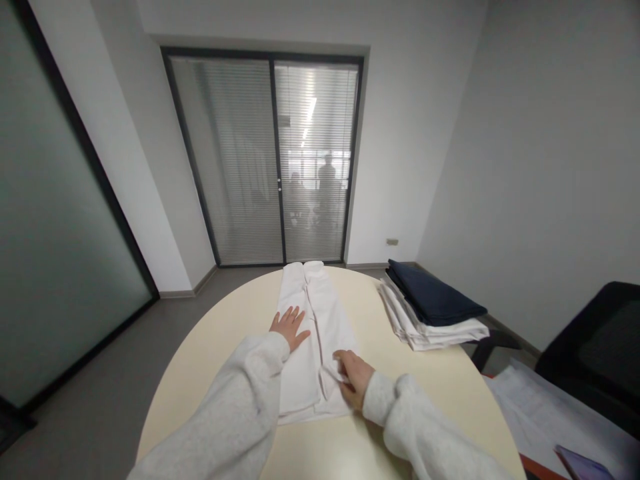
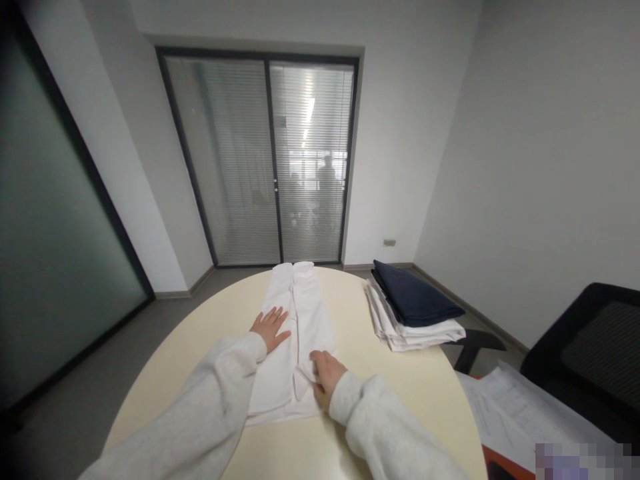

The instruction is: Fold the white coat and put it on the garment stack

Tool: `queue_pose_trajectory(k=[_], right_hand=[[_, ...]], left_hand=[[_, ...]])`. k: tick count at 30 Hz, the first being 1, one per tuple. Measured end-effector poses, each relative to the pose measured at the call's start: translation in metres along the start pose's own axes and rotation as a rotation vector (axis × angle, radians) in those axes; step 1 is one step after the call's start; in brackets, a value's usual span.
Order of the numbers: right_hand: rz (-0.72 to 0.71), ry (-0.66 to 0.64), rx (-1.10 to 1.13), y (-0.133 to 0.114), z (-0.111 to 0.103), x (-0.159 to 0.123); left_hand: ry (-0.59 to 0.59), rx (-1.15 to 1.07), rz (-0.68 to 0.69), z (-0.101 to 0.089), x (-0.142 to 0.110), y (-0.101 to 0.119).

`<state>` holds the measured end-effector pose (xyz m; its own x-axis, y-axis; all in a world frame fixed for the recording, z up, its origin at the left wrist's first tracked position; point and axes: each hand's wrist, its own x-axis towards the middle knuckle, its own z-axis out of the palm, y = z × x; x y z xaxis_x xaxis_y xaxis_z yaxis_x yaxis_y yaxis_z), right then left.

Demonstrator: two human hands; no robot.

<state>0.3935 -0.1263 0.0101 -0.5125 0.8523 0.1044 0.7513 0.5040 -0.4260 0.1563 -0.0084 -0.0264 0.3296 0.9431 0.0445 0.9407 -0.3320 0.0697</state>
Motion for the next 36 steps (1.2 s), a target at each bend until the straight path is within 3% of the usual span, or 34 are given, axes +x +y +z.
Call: queue_pose_trajectory(k=[6, 13, 16, 19, 21, 24, 28, 33, 36], right_hand=[[-0.066, -0.072, -0.046, 0.008, -0.035, -0.020], [0.060, -0.332, -0.280, 0.031, -0.038, -0.049], [0.114, -0.367, -0.367, 0.013, -0.053, -0.037], [0.119, -0.237, -0.496, -0.024, -0.067, -0.011], [0.124, -0.156, -0.525, -0.046, -0.063, 0.010], [0.206, -0.327, -0.516, -0.062, -0.043, 0.036], [0.281, -0.419, -0.484, -0.053, -0.020, 0.053], [0.276, -0.427, -0.498, -0.031, -0.021, 0.053], [0.238, -0.400, -0.488, -0.030, -0.023, 0.051]], left_hand=[[0.014, 0.005, -0.012, -0.001, -0.001, 0.002], [-0.003, 0.020, -0.009, -0.003, -0.001, 0.003], [-0.002, 0.028, -0.010, -0.003, -0.001, 0.003], [0.003, 0.027, -0.011, -0.003, -0.001, 0.004], [0.024, 0.022, -0.012, -0.004, -0.003, 0.004], [0.096, 0.023, -0.013, -0.003, -0.005, 0.004], [0.119, 0.020, 0.003, -0.002, -0.006, 0.003], [0.112, 0.008, 0.015, -0.004, -0.006, 0.003], [0.114, -0.021, 0.022, -0.003, -0.004, 0.003]])
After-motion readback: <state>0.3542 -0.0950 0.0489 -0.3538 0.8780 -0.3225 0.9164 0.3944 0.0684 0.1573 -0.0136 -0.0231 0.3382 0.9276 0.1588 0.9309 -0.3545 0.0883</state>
